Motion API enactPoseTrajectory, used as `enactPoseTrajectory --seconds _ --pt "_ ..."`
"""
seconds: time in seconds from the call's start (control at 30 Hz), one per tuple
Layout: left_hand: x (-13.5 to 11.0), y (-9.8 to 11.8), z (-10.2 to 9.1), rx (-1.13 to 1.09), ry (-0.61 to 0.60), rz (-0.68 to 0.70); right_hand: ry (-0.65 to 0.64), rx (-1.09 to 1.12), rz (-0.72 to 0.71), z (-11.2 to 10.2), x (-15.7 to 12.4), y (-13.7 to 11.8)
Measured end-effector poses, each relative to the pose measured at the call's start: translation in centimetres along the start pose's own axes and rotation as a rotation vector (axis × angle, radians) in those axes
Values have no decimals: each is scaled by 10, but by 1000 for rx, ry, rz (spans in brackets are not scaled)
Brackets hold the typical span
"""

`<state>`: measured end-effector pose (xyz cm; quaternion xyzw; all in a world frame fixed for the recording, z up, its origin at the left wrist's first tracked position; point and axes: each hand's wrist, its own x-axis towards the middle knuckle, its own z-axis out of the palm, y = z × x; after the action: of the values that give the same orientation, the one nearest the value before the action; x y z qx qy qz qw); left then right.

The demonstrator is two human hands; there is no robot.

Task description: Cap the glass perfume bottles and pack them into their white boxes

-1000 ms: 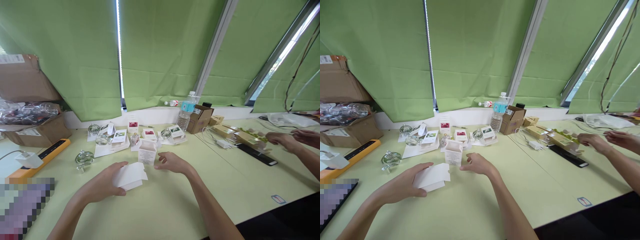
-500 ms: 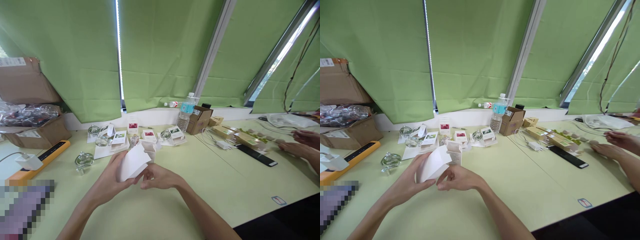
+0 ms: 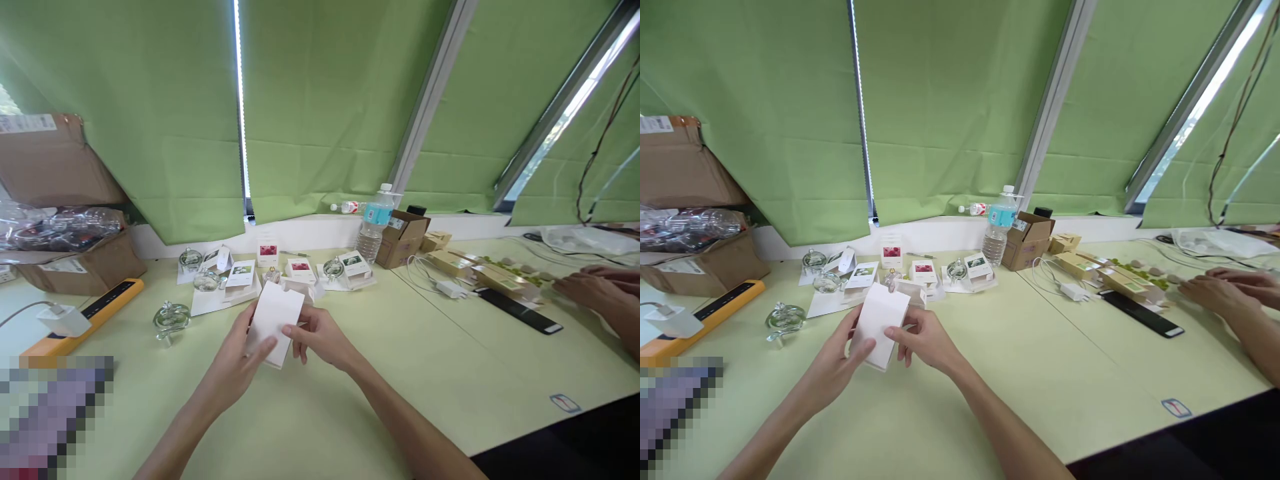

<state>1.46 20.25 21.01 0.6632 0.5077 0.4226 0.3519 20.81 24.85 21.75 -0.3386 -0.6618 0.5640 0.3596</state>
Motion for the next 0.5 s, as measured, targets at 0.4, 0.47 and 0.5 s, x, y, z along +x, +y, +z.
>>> enactPoseTrajectory --seconds 0.4,0.47,0.5 --pt "8 -2 -29 -14 -194 16 -29 -375 -82 -14 -2 -2" --pt "8 -4 -28 9 -223 2 -27 -444 -78 -14 -2 1" --pt "7 -4 -28 18 -233 -6 -27 -460 -73 -14 -1 2"
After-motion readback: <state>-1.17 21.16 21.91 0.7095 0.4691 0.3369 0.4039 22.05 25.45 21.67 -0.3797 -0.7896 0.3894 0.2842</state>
